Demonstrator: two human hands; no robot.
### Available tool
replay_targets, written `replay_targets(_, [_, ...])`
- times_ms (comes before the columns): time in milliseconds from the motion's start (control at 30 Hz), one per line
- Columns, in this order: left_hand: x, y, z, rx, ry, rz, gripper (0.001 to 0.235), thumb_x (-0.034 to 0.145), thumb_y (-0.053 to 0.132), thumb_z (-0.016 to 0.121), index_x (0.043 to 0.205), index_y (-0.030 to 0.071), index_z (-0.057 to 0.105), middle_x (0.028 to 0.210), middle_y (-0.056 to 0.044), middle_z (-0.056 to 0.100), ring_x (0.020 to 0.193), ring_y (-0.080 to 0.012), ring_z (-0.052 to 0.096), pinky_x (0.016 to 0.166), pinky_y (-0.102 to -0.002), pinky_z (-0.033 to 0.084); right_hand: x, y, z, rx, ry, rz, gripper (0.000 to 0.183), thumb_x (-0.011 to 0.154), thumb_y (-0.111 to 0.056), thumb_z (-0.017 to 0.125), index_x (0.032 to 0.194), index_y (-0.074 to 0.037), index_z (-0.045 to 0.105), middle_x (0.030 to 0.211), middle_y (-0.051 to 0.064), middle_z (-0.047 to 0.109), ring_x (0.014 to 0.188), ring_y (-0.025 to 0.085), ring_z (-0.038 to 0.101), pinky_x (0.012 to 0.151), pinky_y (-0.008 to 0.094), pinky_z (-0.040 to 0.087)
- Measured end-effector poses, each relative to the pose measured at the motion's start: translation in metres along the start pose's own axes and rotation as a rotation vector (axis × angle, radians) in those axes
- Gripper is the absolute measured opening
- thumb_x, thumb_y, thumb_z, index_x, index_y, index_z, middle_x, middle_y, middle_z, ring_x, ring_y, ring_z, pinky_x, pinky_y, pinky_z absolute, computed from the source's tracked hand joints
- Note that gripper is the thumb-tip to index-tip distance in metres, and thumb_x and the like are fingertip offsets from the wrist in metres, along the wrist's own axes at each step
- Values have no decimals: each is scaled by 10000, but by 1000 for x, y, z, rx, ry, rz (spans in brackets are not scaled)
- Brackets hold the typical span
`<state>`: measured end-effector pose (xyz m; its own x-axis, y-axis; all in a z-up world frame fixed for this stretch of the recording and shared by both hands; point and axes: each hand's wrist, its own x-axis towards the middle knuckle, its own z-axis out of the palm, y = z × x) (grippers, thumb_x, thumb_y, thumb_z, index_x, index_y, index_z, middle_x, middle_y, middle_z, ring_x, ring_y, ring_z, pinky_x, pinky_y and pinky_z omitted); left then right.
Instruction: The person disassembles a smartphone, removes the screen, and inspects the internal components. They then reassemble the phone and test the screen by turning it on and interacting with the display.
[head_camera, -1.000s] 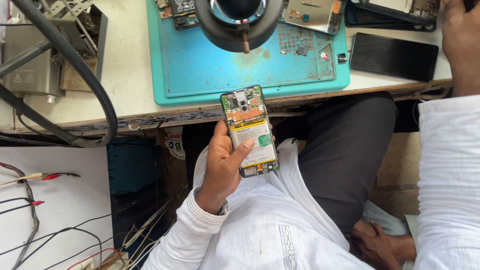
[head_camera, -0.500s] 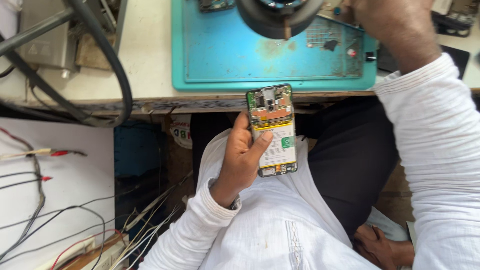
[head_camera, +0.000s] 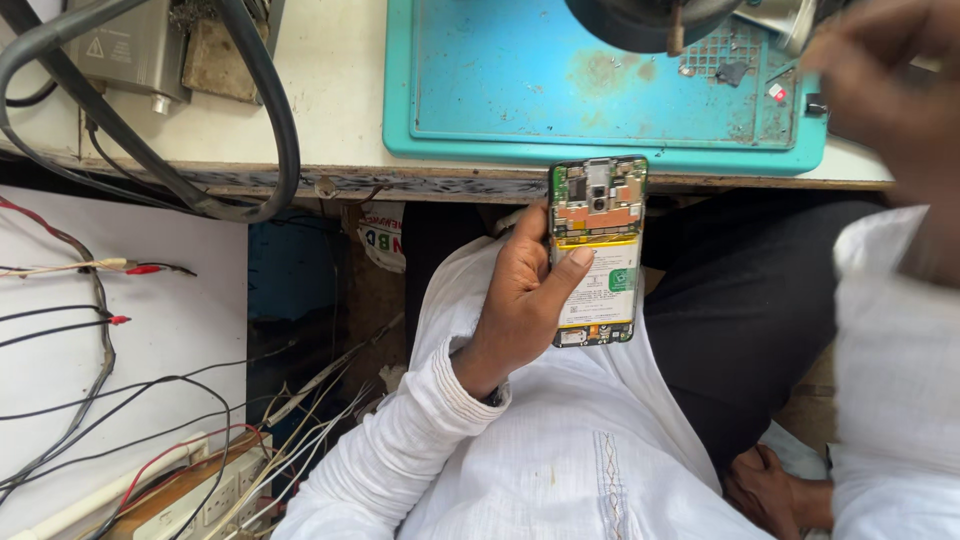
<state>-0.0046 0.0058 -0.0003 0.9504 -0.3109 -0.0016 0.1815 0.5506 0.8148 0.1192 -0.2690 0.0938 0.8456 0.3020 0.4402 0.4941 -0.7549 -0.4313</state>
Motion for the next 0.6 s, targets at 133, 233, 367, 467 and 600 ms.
replay_targets(133, [1,1,7,58,40,24,370,1118,140,510,1455,-9,474,1232,-122,693,1066,-106,682,917,-274,603,-53,-81,8,274,-120,-39,147,872,82,801,939,33,680,881,118,698,727,131,679,665,222,552])
replay_targets(233, [1,-1,8,52,53,6,356,1116,151,499,1434,-7,485,1184,-116,703,1009,-100,686,869,-272,607,-63,-99,21,212,-78,-2,154,820,79,833,883,58,695,836,153,721,657,149,638,585,228,476])
replay_targets(367, [0,-4,9,66,41,75,288,1154,157,492,1380,-20,510,1124,-109,710,974,-82,681,862,-251,598,-72,-108,30,532,43,341,159,829,73,798,953,56,699,881,133,728,616,91,596,532,177,417])
replay_targets(467, [-1,-5,10,76,40,95,257,1166,160,493,1345,-22,522,1097,-105,710,942,-67,671,841,-232,589,-80,-104,34,673,91,400,177,836,88,762,988,59,677,904,135,728,766,87,698,654,183,548])
replay_targets(600, [-2,-3,11,29,72,23,274,1124,169,496,1335,-3,521,1108,-99,715,924,-81,696,804,-255,615,-89,-97,33,763,43,301,188,860,115,753,1031,71,689,983,166,734,761,85,700,632,179,535])
